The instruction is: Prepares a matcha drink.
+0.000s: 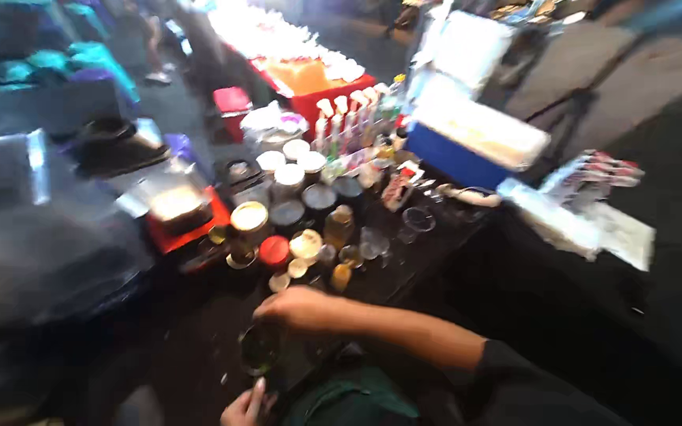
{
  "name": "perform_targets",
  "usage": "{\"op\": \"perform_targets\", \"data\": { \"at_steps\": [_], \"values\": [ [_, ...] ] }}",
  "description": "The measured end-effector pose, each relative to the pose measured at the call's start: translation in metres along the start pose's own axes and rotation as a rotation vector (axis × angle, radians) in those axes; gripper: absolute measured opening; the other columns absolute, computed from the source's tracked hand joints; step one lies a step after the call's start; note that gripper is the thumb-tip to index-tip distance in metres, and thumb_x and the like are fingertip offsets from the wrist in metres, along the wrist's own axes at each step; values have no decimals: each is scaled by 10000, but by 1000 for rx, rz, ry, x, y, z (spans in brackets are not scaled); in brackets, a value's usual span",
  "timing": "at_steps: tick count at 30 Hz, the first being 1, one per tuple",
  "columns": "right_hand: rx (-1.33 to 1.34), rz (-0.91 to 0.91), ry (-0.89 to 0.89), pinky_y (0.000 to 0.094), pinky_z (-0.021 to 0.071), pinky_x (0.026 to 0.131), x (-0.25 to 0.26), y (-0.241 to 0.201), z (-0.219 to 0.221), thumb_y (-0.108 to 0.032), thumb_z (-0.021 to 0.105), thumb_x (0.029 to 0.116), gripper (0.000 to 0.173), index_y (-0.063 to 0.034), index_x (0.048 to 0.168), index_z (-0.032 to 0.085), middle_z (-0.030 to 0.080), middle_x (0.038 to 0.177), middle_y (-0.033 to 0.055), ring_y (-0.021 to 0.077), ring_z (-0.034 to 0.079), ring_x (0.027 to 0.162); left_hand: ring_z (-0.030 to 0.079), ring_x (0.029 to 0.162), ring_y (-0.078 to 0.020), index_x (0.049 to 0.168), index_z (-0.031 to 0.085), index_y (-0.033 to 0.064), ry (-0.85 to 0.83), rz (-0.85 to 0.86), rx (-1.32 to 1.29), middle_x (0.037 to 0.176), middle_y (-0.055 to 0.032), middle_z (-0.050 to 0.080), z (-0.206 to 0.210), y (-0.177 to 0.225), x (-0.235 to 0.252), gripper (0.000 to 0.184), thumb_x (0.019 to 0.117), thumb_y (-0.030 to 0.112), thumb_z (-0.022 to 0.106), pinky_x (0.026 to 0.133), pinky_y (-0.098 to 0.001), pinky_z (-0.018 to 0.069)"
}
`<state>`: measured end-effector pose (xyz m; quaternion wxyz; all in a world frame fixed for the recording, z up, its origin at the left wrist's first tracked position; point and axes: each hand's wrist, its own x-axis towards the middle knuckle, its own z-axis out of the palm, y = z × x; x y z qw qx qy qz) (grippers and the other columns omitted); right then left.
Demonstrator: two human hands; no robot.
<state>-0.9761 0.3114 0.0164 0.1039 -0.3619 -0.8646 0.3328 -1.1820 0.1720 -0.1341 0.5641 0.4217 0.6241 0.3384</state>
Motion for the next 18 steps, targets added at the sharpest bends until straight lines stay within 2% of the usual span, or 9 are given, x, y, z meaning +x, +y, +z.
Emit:
{"op": "perform_targets", "data": {
  "at_steps": [2, 4, 8, 10, 12, 15, 18],
  "values": [
    [-73, -27, 111, 575, 552, 904, 10, 16, 3, -94, 570, 1013, 240, -57, 1205, 709, 730, 1142, 150, 341, 705, 1054, 739, 760, -226, 849, 696, -70, 52, -25, 20, 786, -141, 724, 5, 0, 2, 367, 1048, 200, 546, 788, -443, 633],
    [-43, -149, 190, 496, 592, 788, 13, 17, 14, -85, 610, 991, 135, -53, 1069, 715, 731, 1005, 106, 266, 719, 905, 736, 728, -211, 784, 689, -35, 91, -56, -32, 734, -107, 715, 9, 2, -1, 354, 1035, 179, 560, 768, -422, 637],
    [145, -315, 78, 390, 586, 771, 6, -8, 10, -76, 620, 990, 109, -14, 995, 709, 713, 898, 101, 205, 703, 833, 729, 688, -198, 736, 653, -32, 138, -100, -174, 688, -94, 694, 11, 7, -2, 350, 1038, 122, 565, 757, -393, 649],
    [128, -365, 84, 347, 589, 762, 6, -13, 1, -58, 624, 983, 103, -15, 995, 717, 714, 892, 87, 174, 700, 820, 732, 681, -200, 738, 660, -34, 138, -100, -194, 679, -96, 696, 10, 5, -3, 350, 1039, 116, 566, 748, -385, 651],
    [22, -359, 123, 345, 597, 749, 8, -12, -10, -55, 631, 980, 104, -28, 1009, 727, 720, 916, 73, 164, 702, 816, 731, 679, -199, 739, 657, -35, 140, -117, -199, 677, -98, 696, 9, 5, -3, 351, 1043, 110, 560, 747, -377, 649],
    [-143, -306, 105, 373, 578, 649, 5, -11, -23, -102, 647, 977, 74, -66, 967, 711, 674, 854, 45, 170, 673, 743, 729, 682, -199, 718, 659, -22, 143, -96, -161, 675, -96, 693, 7, 5, -3, 362, 1037, 126, 574, 750, -379, 647],
    [-161, -327, 131, 355, 572, 614, 5, -9, -22, -95, 647, 970, 78, -68, 921, 702, 662, 822, 36, 157, 662, 708, 727, 695, -195, 718, 675, -9, 137, -90, -114, 696, -87, 706, 8, 3, -3, 368, 1036, 152, 581, 763, -382, 637]
  ]
}}
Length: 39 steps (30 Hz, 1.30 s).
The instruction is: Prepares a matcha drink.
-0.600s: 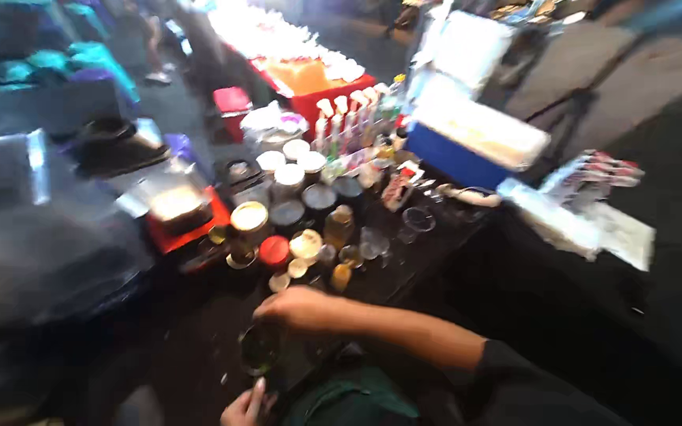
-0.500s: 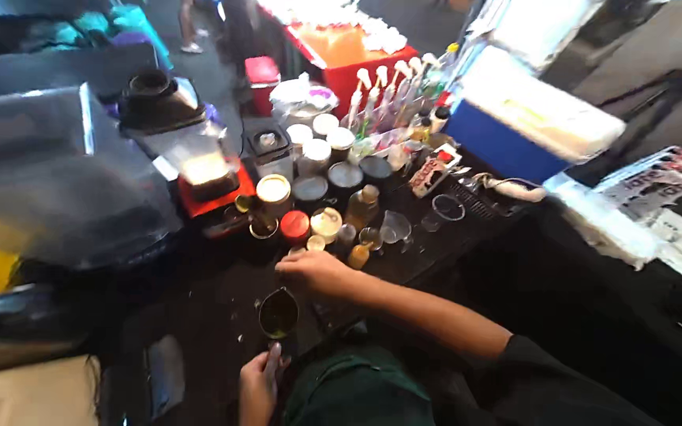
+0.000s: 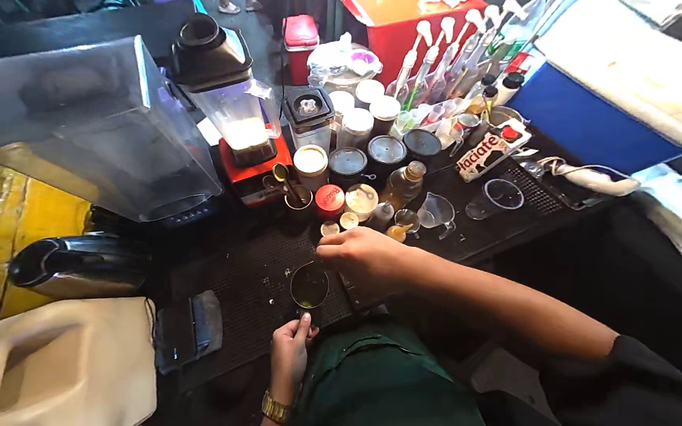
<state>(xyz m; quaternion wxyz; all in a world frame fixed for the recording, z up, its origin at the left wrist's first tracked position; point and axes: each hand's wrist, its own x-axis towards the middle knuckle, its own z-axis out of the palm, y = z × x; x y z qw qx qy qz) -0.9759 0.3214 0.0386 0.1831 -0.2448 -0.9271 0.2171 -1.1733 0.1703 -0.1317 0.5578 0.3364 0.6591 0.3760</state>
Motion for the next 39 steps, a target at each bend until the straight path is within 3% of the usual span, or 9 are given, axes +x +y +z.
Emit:
{"op": "perform_targets", "data": {
  "at_steps": [9, 14, 17, 21, 26, 29, 34, 37, 39],
  "values": [
    [-53, 18, 7, 356, 563, 586, 8, 2, -3, -85, 659, 957, 63, -74, 908, 696, 649, 799, 32, 161, 657, 689, 716, 693, -176, 704, 661, 4, -9, 37, -52, 685, -77, 695, 1, 2, 3, 361, 1029, 137, 573, 750, -353, 625],
    [-65, 41, 125, 366, 565, 576, 14, -6, 6, -81, 681, 934, 29, -72, 919, 703, 664, 825, 47, 179, 666, 700, 750, 768, -243, 748, 638, -42, -35, 63, -287, 738, -127, 712, 6, -5, 3, 323, 1033, 50, 517, 832, -410, 642],
    [81, -26, 131, 361, 573, 617, 9, -12, 28, -81, 640, 965, 67, -65, 943, 702, 662, 843, 61, 183, 668, 739, 747, 767, -241, 727, 640, -35, -29, 114, -296, 739, -123, 715, 7, -7, 5, 325, 1017, 28, 506, 854, -420, 638],
    [197, -64, 49, 355, 573, 647, 5, -16, 28, -63, 617, 975, 81, -44, 951, 693, 669, 852, 79, 190, 675, 758, 688, 674, -136, 681, 651, 22, 3, 160, -171, 657, -42, 665, 6, -6, 7, 324, 988, 72, 559, 755, -307, 610],
    [147, -16, 128, 332, 581, 660, 4, -9, 35, -93, 603, 997, 111, -52, 952, 695, 678, 860, 58, 159, 675, 763, 680, 658, -107, 683, 669, 55, 32, 223, -30, 668, -23, 685, 8, -13, 9, 306, 970, 130, 593, 718, -286, 601],
    [165, 34, 50, 369, 572, 647, -13, -9, 41, -96, 590, 1001, 112, -51, 960, 684, 674, 868, 77, 197, 675, 752, 575, 575, -33, 676, 684, 87, 113, 266, 67, 624, 37, 627, 12, -11, 7, 314, 966, 185, 613, 573, -215, 488],
    [63, 116, 219, 300, 592, 672, -11, 12, 44, -103, 610, 994, 117, -55, 945, 705, 685, 879, 36, 121, 677, 756, 740, 756, -162, 739, 707, 43, 100, 190, 28, 738, -45, 730, 14, -9, 7, 326, 1005, 183, 582, 793, -361, 631],
    [171, 118, 113, 330, 595, 733, -12, 5, 50, -139, 575, 1027, 156, -54, 990, 700, 703, 931, 59, 151, 693, 814, 736, 739, -168, 739, 708, 44, 93, 186, -23, 734, -53, 732, 14, -8, 8, 318, 999, 176, 581, 770, -347, 625],
    [161, 148, 61, 341, 584, 699, -16, 4, 44, -150, 560, 1034, 170, -56, 972, 687, 679, 883, 56, 157, 674, 771, 740, 724, -175, 732, 706, 37, 95, 183, -22, 726, -55, 730, 13, -9, 8, 324, 1005, 167, 590, 771, -361, 639]
  ]
}}
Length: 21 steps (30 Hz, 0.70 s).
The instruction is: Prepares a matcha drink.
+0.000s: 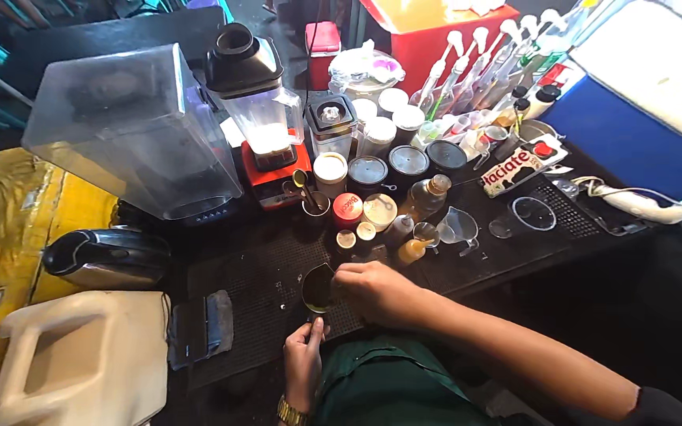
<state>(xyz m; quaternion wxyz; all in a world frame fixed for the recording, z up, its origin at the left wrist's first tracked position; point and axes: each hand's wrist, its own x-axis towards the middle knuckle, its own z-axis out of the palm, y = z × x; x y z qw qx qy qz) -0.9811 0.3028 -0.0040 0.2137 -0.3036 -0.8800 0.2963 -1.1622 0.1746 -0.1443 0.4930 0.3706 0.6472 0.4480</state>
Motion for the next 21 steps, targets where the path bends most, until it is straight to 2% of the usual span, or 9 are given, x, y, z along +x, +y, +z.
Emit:
{"op": "perform_targets", "data": {
  "at_steps": [4, 6, 7, 11, 13, 14, 17, 19, 21],
  "values": [
    [-45, 6, 137, 292, 599, 708, 9, 13, -7, -78, 631, 976, 87, -51, 939, 706, 688, 869, 30, 111, 676, 762, 749, 751, -181, 738, 709, 33, 9, -69, 0, 736, -64, 738, 3, 0, -3, 328, 1011, 172, 590, 777, -363, 633],
    [10, 15, 28, 309, 594, 745, 10, 10, -4, -123, 603, 1010, 126, -53, 973, 700, 693, 900, 40, 122, 678, 797, 750, 746, -186, 738, 705, 27, 23, -70, -27, 728, -70, 735, 4, 0, -2, 326, 1007, 167, 587, 775, -365, 639],
    [7, 27, -20, 322, 584, 729, 8, 9, -5, -134, 586, 1016, 139, -55, 971, 692, 683, 884, 44, 134, 672, 781, 750, 741, -187, 732, 699, 28, 24, -61, -34, 721, -68, 729, 4, -1, -2, 332, 1009, 170, 585, 778, -369, 644],
    [-73, 21, 71, 307, 591, 685, 15, 17, -8, -80, 644, 961, 67, -60, 928, 699, 672, 831, 25, 117, 662, 727, 740, 735, -165, 751, 717, 40, 14, -121, 7, 738, -56, 741, 2, -6, -4, 333, 1015, 202, 598, 756, -353, 625],
    [-12, 10, -29, 309, 598, 743, 18, 17, -3, -103, 622, 994, 103, -49, 971, 706, 693, 880, 38, 121, 680, 782, 754, 748, -174, 755, 713, 30, 23, -159, -6, 746, -71, 748, 4, -7, -2, 331, 1023, 186, 599, 770, -358, 639],
    [1, 8, -82, 310, 590, 739, 19, 18, -1, -114, 604, 1006, 119, -49, 969, 697, 688, 873, 41, 124, 676, 777, 755, 756, -177, 754, 710, 32, 23, -164, -17, 749, -72, 747, 5, -9, -2, 331, 1022, 187, 592, 776, -361, 639],
    [-47, 37, -30, 346, 602, 729, 21, 30, 1, -39, 626, 960, 75, -56, 933, 695, 691, 843, 37, 138, 683, 759, 749, 756, -182, 781, 715, 13, 22, -182, -34, 763, -79, 745, 6, -21, -3, 311, 1021, 183, 612, 774, -368, 633],
    [-39, 53, 2, 344, 599, 751, 24, 37, 11, -49, 648, 952, 64, -58, 941, 710, 697, 855, 33, 135, 684, 776, 755, 765, -171, 788, 710, 9, 19, -197, -5, 786, -77, 757, 9, -30, -3, 312, 1026, 181, 606, 782, -361, 636],
    [17, 72, -112, 324, 594, 776, 26, 37, 18, -94, 639, 982, 94, -38, 961, 712, 701, 877, 52, 133, 686, 803, 757, 760, -163, 797, 716, 3, 28, -214, -5, 792, -82, 763, 13, -36, 1, 315, 1031, 180, 601, 776, -351, 634]
  ]
}}
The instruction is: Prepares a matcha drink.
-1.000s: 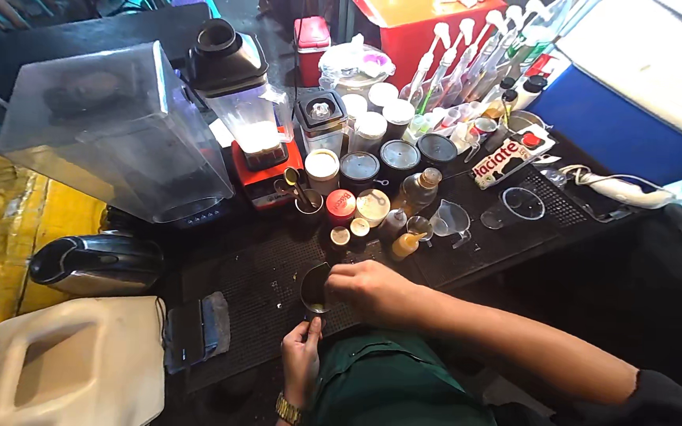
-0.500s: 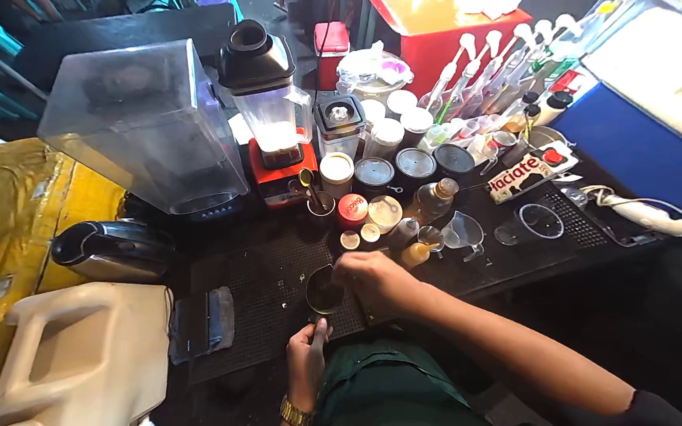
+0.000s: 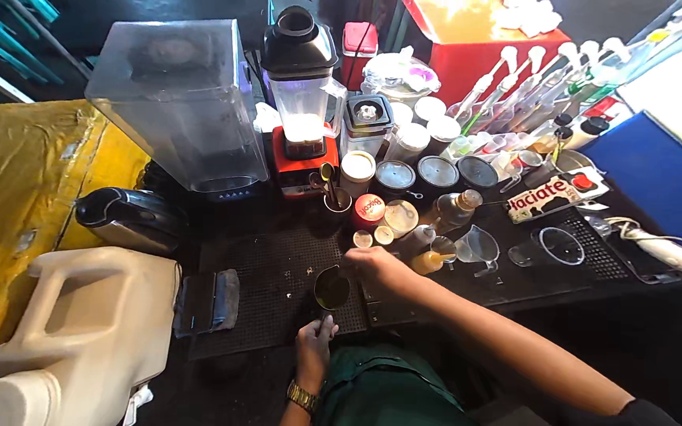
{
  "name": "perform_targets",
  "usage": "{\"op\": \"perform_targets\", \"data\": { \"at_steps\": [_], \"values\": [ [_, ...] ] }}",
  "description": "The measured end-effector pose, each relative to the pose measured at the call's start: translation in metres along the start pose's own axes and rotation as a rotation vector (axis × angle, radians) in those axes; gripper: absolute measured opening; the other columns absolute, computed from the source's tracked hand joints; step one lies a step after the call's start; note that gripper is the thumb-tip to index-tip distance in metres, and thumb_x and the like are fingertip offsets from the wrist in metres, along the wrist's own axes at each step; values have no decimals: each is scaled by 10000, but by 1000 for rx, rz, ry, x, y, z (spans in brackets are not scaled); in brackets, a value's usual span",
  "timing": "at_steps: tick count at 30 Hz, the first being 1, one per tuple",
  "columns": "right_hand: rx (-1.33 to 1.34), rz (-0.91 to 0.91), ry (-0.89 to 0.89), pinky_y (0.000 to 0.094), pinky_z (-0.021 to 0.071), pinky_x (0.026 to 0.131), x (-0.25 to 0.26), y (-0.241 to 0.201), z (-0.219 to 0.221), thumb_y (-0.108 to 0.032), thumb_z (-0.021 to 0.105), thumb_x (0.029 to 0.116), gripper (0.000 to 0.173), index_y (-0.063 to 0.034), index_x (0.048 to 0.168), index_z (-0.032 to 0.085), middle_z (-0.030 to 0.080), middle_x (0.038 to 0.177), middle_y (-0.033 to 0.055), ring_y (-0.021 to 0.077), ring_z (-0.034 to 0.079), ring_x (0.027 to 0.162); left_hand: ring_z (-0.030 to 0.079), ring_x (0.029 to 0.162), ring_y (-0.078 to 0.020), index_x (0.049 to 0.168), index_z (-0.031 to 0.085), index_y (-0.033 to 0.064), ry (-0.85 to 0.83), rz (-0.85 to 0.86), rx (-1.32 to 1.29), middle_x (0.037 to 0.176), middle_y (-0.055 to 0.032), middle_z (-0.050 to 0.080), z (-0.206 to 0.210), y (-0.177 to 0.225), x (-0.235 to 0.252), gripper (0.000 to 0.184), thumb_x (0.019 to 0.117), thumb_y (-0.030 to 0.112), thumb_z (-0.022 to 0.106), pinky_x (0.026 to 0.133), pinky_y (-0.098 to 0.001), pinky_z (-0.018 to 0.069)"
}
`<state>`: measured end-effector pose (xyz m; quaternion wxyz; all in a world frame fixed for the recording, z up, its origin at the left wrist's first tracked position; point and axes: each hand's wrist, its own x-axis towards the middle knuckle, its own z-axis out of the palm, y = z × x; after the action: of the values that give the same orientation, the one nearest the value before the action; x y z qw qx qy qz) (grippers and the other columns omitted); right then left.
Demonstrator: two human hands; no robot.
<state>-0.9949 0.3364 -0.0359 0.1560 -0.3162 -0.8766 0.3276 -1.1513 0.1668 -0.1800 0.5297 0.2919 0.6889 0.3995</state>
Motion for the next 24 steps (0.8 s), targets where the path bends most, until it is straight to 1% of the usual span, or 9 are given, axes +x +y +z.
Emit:
{"op": "perform_targets", "data": {
  "at_steps": [2, 5, 9, 11, 13, 16, 19, 21, 24],
  "values": [
    [-29, 28, -55, 338, 591, 759, 1, 4, 4, -105, 631, 988, 103, -37, 956, 702, 695, 863, 62, 148, 685, 784, 756, 764, -171, 821, 720, -7, 2, -25, -32, 797, -97, 761, 3, -8, 5, 305, 1032, 178, 601, 778, -353, 635],
    [-84, 5, 20, 354, 602, 747, 4, 18, 17, -87, 651, 970, 75, -56, 950, 715, 695, 859, 47, 152, 690, 774, 756, 789, -164, 832, 713, -7, -13, -60, 12, 818, -95, 761, 7, -20, 11, 315, 1040, 198, 595, 810, -355, 629],
    [-33, 37, -171, 393, 585, 802, 1, 10, 20, -132, 566, 1026, 171, -35, 1001, 704, 700, 906, 86, 196, 694, 835, 748, 760, -148, 804, 719, 19, -23, -57, 24, 794, -67, 761, 7, -20, 17, 332, 1037, 221, 595, 779, -351, 622],
    [-102, 41, -64, 419, 605, 757, 2, 13, 17, -75, 601, 991, 119, -35, 958, 708, 699, 870, 88, 207, 702, 789, 725, 734, -133, 811, 724, 26, -48, -82, 76, 792, -51, 753, 5, -16, 18, 353, 1044, 252, 586, 758, -344, 602],
    [-88, 57, 12, 406, 606, 769, 6, 14, 17, -62, 631, 972, 90, -46, 962, 719, 705, 872, 70, 186, 702, 797, 708, 695, -122, 809, 721, 38, -74, -105, 102, 786, -42, 748, 3, -15, 22, 376, 1054, 276, 567, 713, -333, 596],
    [-34, 117, -162, 377, 581, 814, 10, 8, 13, -135, 596, 1013, 145, -47, 997, 710, 704, 904, 65, 170, 690, 837, 685, 664, -132, 815, 715, 33, -93, -168, 57, 777, -48, 731, 3, -9, 25, 383, 1058, 285, 559, 665, -339, 581],
    [-109, 111, -63, 442, 596, 785, 14, 15, 10, -74, 632, 974, 89, -54, 966, 718, 709, 880, 70, 205, 702, 813, 696, 691, -149, 826, 706, 31, -103, -220, 48, 796, -60, 731, 2, -5, 24, 403, 1065, 313, 547, 672, -353, 590],
    [-87, 81, -14, 419, 598, 794, 17, 20, 16, -77, 647, 966, 78, -64, 956, 723, 715, 875, 54, 180, 701, 817, 696, 697, -150, 830, 705, 37, -111, -243, 51, 802, -56, 727, 2, -5, 24, 417, 1068, 334, 537, 668, -353, 591],
    [-43, 92, -179, 376, 584, 815, 19, 12, 12, -117, 611, 999, 122, -54, 977, 714, 709, 886, 57, 159, 692, 828, 685, 690, -150, 836, 701, 21, -106, -276, -2, 807, -64, 730, 3, -3, 25, 413, 1064, 328, 545, 639, -349, 565]
  ]
}}
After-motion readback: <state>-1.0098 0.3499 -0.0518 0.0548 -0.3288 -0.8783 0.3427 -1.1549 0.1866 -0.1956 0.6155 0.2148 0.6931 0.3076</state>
